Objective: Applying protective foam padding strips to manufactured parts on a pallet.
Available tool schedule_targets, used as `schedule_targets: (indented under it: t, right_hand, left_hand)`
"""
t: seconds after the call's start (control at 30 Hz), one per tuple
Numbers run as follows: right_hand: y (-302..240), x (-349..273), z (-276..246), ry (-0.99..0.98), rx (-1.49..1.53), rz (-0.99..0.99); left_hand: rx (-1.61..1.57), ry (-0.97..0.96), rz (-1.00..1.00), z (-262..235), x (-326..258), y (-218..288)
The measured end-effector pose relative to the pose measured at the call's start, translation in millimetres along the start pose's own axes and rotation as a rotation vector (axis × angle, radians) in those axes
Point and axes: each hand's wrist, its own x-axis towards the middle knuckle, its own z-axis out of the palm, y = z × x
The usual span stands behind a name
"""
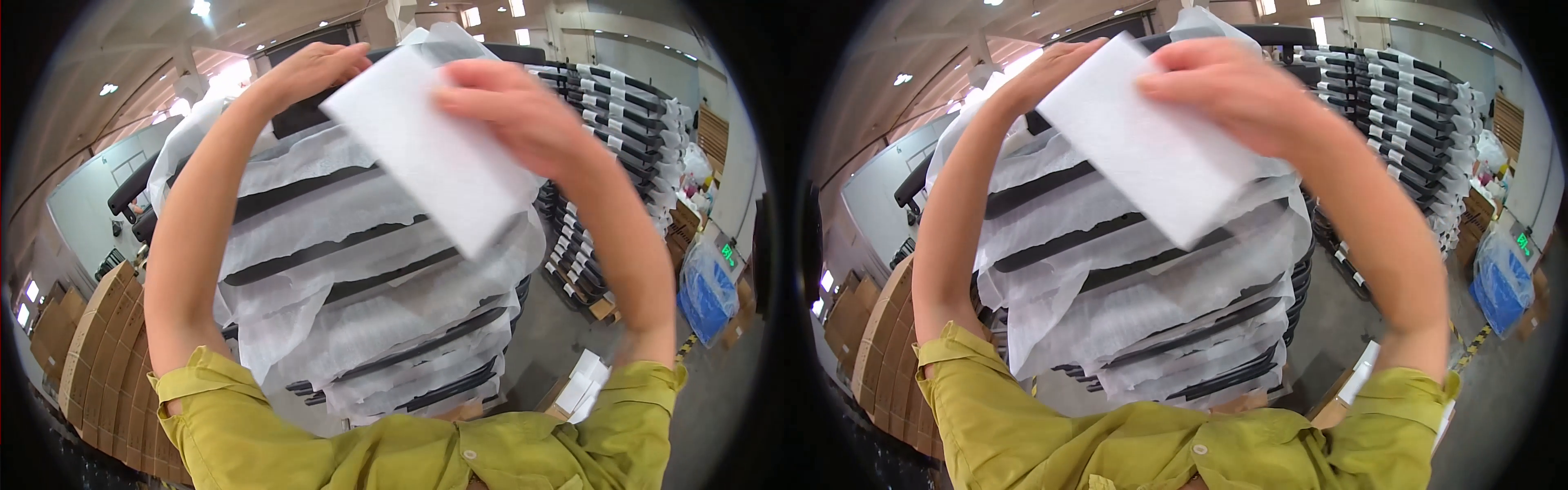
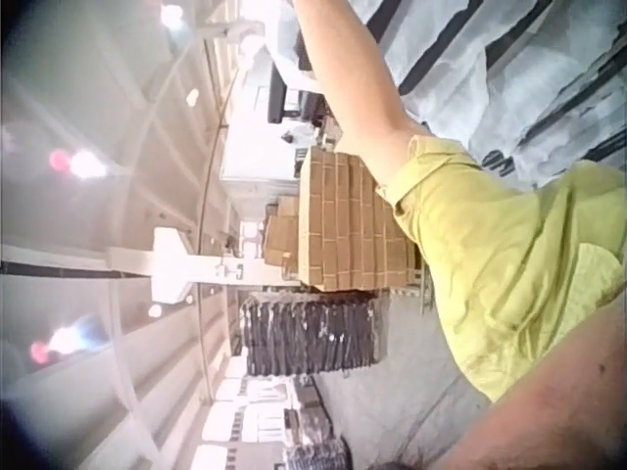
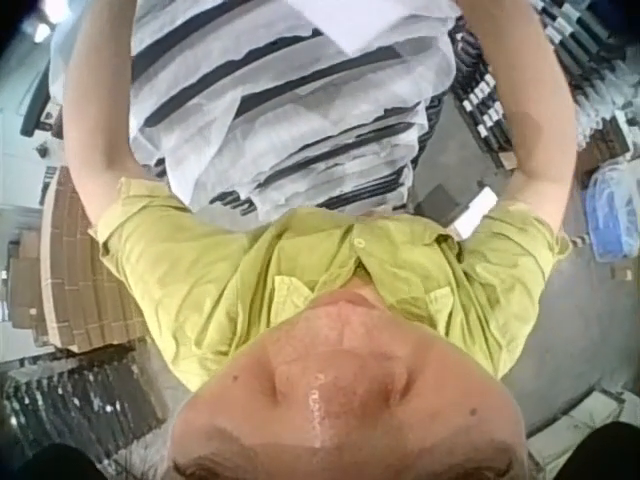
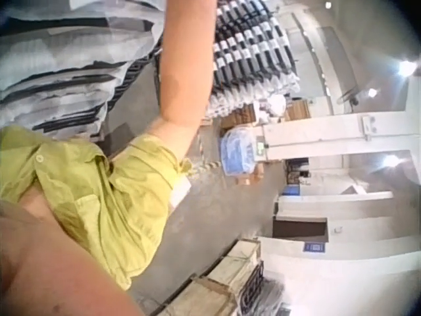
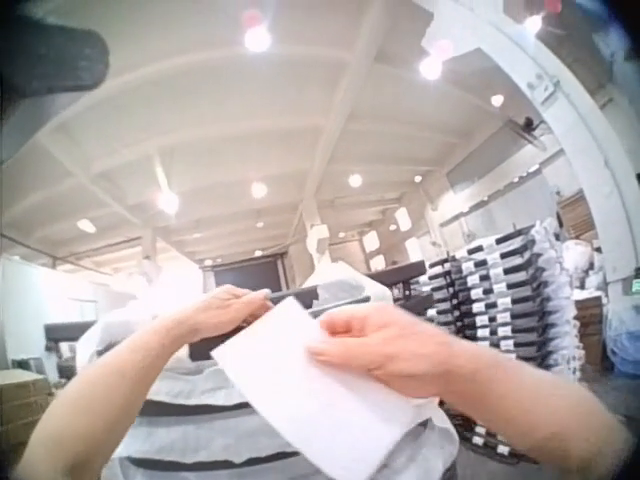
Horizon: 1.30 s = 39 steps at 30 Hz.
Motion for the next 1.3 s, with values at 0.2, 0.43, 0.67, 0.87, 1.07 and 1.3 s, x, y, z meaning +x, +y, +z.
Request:
schedule_targets:
  t: [0.2, 0.43, 0.67, 0.87, 1.07, 1.3]
  right_hand:
    - [59, 58, 6, 0.171, 0.102, 0.533]
    - [108, 84, 11, 0.533, 0.381, 0.196]
    - [98, 46, 34, 0.412, 0.567, 0.306]
    - [113, 10, 51, 0.278, 0.545, 0.461]
    - [104, 9, 31, 0.267, 0.398, 0.452]
    - [75, 46, 0, 0.358, 0.258, 0.326]
  left_hand:
    - [0.058, -0.088, -0.163, -2, 30, -19]
    - [-0.148, -0.355, -0.334, -4, 45, -24]
    - [-0.088, -0.1, -0.225, -2, 42, -40]
    - [-0.097, -0.092, -0.158, 1, 39, -33]
    - [-0.091, 0.03, 0.0, 3, 37, -37]
    - [0.21, 0.284, 0.291, 19, 12, -15]
